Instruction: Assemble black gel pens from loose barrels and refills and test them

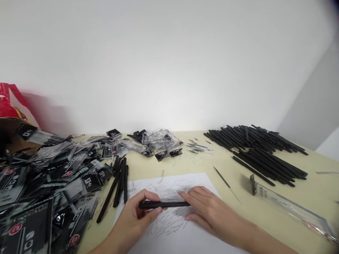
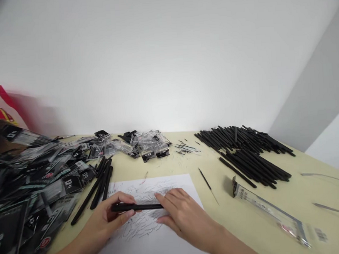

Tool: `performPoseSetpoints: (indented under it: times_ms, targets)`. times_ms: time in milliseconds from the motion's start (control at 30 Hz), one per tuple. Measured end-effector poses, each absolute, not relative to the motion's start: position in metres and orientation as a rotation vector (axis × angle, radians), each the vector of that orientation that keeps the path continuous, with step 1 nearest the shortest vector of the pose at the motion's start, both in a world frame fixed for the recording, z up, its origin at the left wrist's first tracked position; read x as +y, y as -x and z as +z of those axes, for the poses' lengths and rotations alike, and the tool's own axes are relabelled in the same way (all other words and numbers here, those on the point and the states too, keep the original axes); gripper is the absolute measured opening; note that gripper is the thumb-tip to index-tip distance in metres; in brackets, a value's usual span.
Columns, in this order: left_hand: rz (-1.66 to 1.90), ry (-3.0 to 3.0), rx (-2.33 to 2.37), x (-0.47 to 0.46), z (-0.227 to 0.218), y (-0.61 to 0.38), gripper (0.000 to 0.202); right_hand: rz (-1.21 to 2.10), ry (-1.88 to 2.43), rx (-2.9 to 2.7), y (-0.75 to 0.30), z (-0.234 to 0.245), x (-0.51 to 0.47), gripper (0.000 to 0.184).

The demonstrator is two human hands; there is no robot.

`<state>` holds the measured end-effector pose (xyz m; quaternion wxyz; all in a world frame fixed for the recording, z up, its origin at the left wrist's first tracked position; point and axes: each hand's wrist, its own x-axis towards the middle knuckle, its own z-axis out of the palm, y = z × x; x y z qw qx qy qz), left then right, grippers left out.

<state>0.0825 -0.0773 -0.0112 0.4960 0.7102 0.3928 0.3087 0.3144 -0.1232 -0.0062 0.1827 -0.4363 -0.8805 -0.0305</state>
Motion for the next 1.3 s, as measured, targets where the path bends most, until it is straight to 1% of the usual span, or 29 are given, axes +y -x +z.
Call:
performPoseSetpoints:
  times_ms: [133, 200, 300, 467, 567, 633, 733, 867, 1033, 1167, 1200, 1267, 1300]
  targets:
    - [0.668, -1.857, 0.962, -0.079, -0.017, -0.085, 0.015, -0.053, 1.207, -2.446, -0.312, -0.011, -0.127, 0.028]
    - [0.626, -2.053, 0.995, -0.081, -0.018, -0.084, 0.013, -0.026, 1.192, -2.46, -0.309, -0.013, -0.128, 0.028]
    - [0.544, -2.288, 0.945, -0.083, -0.015, -0.081, 0.018, -0.029, 1.139, -2.502, -0.306, -0.011, -0.129, 0.031]
    - [0.536, -2.348, 0.907, -0.091, 0.008, -0.081, 0.022, -0.173, 1.064, -2.521, -0.313, -0.005, -0.129, 0.028]
    - [0.472, -2.291, 0.982, -0.1, 0.021, -0.086, 0.032, -0.254, 1.029, -2.536, -0.32, -0.002, -0.129, 0.026]
    - [0.489, -2.235, 1.045, -0.105, 0.024, -0.089, 0.037, -0.313, 1.002, -2.537, -0.324, 0.0, -0.128, 0.026]
    - [0.52, -2.139, 1.086, -0.112, 0.024, -0.091, 0.039, -0.408, 0.933, -2.53, -0.329, 0.003, -0.128, 0.025]
    - [0.508, -2.004, 1.088, -0.116, 0.029, -0.092, 0.043, -0.544, 0.865, -2.533, -0.334, 0.01, -0.128, 0.019]
    - [0.288, -1.857, 1.005, -0.115, 0.041, -0.096, 0.049, -0.668, 0.795, -2.525, -0.332, 0.016, -0.13, 0.012]
    - [0.183, -1.619, 1.021, -0.111, 0.037, -0.095, 0.054, -0.692, 0.732, -2.514, -0.342, 0.016, -0.128, 0.008]
    - [0.167, -1.535, 1.037, -0.109, 0.035, -0.092, 0.054, -0.688, 0.731, -2.486, -0.349, 0.016, -0.128, 0.007]
    - [0.192, -1.345, 1.118, -0.104, 0.033, -0.08, 0.054, -0.691, 0.788, -2.345, -0.366, 0.015, -0.125, 0.013]
    - [0.344, -1.323, 1.154, -0.102, 0.033, -0.073, 0.052, -0.721, 0.863, -2.252, -0.375, 0.015, -0.123, 0.016]
